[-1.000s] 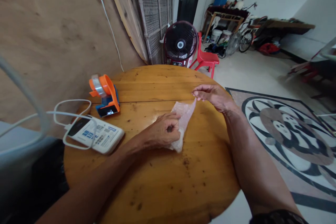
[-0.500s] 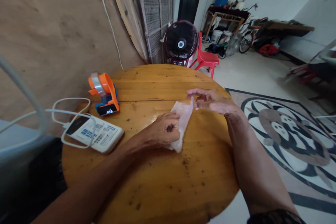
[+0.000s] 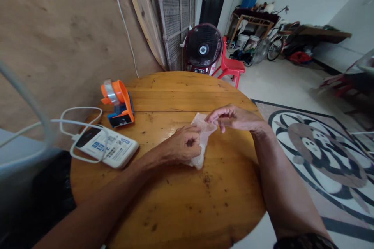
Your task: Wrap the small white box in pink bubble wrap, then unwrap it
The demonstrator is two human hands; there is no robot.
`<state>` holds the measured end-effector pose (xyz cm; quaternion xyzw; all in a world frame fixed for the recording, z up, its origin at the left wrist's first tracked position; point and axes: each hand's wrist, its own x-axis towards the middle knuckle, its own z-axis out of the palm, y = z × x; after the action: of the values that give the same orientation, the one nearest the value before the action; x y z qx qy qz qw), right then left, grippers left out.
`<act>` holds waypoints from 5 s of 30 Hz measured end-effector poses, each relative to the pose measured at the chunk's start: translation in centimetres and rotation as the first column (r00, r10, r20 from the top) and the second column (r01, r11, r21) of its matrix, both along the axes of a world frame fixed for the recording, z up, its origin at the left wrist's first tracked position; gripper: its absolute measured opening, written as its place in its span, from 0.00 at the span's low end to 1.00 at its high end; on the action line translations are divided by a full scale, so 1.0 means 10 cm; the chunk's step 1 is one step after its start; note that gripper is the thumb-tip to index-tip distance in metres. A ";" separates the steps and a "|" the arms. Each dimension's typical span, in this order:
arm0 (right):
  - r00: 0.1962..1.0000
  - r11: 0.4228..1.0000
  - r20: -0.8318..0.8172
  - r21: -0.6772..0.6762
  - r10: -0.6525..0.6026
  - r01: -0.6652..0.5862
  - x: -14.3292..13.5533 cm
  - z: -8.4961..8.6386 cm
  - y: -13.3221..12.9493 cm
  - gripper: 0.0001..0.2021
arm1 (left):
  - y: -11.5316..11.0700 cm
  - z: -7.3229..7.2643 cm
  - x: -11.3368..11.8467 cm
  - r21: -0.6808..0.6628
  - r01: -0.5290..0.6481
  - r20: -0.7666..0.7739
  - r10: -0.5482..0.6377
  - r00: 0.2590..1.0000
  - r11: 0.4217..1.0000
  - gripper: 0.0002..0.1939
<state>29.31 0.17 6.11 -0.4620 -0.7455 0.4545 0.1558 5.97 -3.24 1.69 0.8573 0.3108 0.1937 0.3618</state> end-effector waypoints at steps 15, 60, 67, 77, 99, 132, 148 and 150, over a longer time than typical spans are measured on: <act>0.995 0.986 0.058 0.151 -0.084 0.074 -0.06 -0.34 0.16 0.08 | 0.00 -0.02 0.00 0.018 -0.013 0.024 0.012 1.000 1.000 0.09; 0.823 0.865 -0.273 -0.079 -0.497 0.496 -0.44 -0.46 0.16 0.16 | -0.24 -0.11 -0.01 0.160 -0.218 0.097 0.205 0.974 0.963 0.08; 0.764 0.864 -0.417 -0.138 -0.493 0.483 -0.47 -0.64 0.22 0.17 | -0.29 -0.10 0.00 0.136 -0.246 0.132 0.228 0.965 0.960 0.09; 0.655 0.841 -0.538 -0.231 -0.530 0.490 -0.47 -0.75 0.28 0.18 | -0.30 -0.10 -0.02 0.333 -0.278 0.097 0.261 0.961 0.901 0.09; 0.650 0.867 -0.606 -0.142 -0.458 0.478 -0.63 -0.79 0.29 0.15 | -0.37 -0.04 -0.11 0.385 -0.189 -0.063 0.230 0.971 0.903 0.05; 0.611 0.885 -0.709 -0.041 -0.352 0.464 -0.93 -0.25 -0.95 0.17 | -0.60 -0.29 -0.01 0.081 -0.693 0.319 0.640 0.699 0.716 0.30; 0.617 0.868 -0.694 -0.023 -0.371 0.496 -0.91 -0.54 -1.21 0.16 | -0.54 -0.32 -0.12 0.115 -0.522 0.292 0.474 0.831 0.845 0.07; 0.622 0.872 -0.693 -0.019 -0.365 0.490 -0.90 -0.55 -1.21 0.16 | -0.54 -0.28 -0.17 0.061 -0.469 0.270 0.438 0.858 0.881 0.10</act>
<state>20.29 -11.94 0.63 -0.4133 -0.5406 0.4743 0.5585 4.23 -8.62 -1.09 0.7495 0.4435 0.3983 0.2878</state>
